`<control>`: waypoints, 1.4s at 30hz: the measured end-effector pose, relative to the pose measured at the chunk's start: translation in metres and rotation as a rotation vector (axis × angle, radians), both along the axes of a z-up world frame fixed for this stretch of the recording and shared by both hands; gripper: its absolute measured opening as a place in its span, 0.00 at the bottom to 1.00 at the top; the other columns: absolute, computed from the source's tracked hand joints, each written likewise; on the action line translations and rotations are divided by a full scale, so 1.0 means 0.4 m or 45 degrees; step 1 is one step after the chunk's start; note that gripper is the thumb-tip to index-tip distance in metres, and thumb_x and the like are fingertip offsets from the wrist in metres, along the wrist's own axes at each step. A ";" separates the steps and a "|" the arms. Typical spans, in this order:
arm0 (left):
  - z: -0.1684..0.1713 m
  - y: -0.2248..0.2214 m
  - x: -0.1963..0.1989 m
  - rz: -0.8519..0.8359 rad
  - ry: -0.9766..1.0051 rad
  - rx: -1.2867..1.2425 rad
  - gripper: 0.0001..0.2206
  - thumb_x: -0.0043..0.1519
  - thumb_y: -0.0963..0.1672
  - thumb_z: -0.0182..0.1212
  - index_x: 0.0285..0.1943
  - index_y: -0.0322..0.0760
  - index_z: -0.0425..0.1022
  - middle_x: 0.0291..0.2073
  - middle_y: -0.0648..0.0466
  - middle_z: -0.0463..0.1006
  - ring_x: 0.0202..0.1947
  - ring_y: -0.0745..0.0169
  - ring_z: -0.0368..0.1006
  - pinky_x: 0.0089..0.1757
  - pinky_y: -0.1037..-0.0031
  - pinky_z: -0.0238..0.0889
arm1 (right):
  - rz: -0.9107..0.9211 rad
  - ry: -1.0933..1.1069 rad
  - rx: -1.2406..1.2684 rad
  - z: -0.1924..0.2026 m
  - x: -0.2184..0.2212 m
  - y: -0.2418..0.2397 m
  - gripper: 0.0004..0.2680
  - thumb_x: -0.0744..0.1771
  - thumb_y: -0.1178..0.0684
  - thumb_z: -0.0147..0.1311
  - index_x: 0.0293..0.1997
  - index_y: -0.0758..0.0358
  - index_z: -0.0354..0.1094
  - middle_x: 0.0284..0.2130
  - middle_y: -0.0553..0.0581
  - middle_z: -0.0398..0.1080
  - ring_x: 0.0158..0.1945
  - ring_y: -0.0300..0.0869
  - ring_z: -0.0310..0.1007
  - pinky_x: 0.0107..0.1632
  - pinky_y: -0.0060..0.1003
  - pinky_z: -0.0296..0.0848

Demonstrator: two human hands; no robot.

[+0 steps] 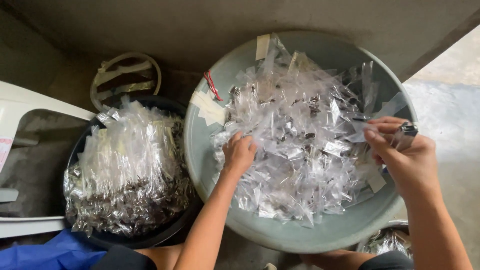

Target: Trimming the excess plastic from the edges of small, pre-filled plastic bags using a nail clipper.

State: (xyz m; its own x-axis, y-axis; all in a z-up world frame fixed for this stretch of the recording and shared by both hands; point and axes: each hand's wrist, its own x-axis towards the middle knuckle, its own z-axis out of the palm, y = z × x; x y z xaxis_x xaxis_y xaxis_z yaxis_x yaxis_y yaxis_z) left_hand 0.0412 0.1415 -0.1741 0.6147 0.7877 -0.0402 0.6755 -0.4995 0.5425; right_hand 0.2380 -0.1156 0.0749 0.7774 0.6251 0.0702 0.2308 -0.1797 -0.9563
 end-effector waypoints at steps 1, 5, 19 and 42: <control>0.035 -0.001 -0.010 0.005 0.002 0.002 0.12 0.59 0.49 0.61 0.47 0.43 0.79 0.67 0.42 0.66 0.64 0.39 0.61 0.58 0.45 0.48 | 0.005 0.002 0.002 0.002 0.000 -0.004 0.04 0.69 0.63 0.57 0.43 0.76 0.72 0.53 0.62 0.71 0.30 0.38 0.64 0.30 0.28 0.64; 0.159 -0.014 -0.031 -0.018 -0.485 -0.167 0.08 0.52 0.44 0.71 0.31 0.37 0.75 0.32 0.54 0.79 0.31 0.55 0.72 0.39 0.68 0.68 | -0.030 -0.066 0.014 0.026 -0.013 -0.005 0.03 0.71 0.63 0.57 0.49 0.71 0.72 0.33 0.57 0.69 0.27 0.37 0.63 0.30 0.27 0.63; 0.339 -0.055 -0.029 -0.053 -1.053 -0.783 0.03 0.60 0.37 0.62 0.39 0.33 0.73 0.29 0.54 0.77 0.32 0.62 0.82 0.36 0.80 0.72 | 0.063 -0.092 0.082 0.020 -0.039 0.012 0.06 0.70 0.61 0.59 0.52 0.66 0.73 0.26 0.53 0.68 0.25 0.35 0.63 0.29 0.26 0.62; 0.559 -0.240 0.020 -0.187 -1.303 -0.835 0.37 0.54 0.33 0.65 0.73 0.32 0.52 0.65 0.33 0.65 0.45 0.55 0.80 0.47 0.74 0.75 | 0.295 0.561 0.115 -0.013 -0.089 0.079 0.07 0.66 0.62 0.59 0.47 0.73 0.75 0.20 0.57 0.66 0.22 0.39 0.61 0.25 0.30 0.60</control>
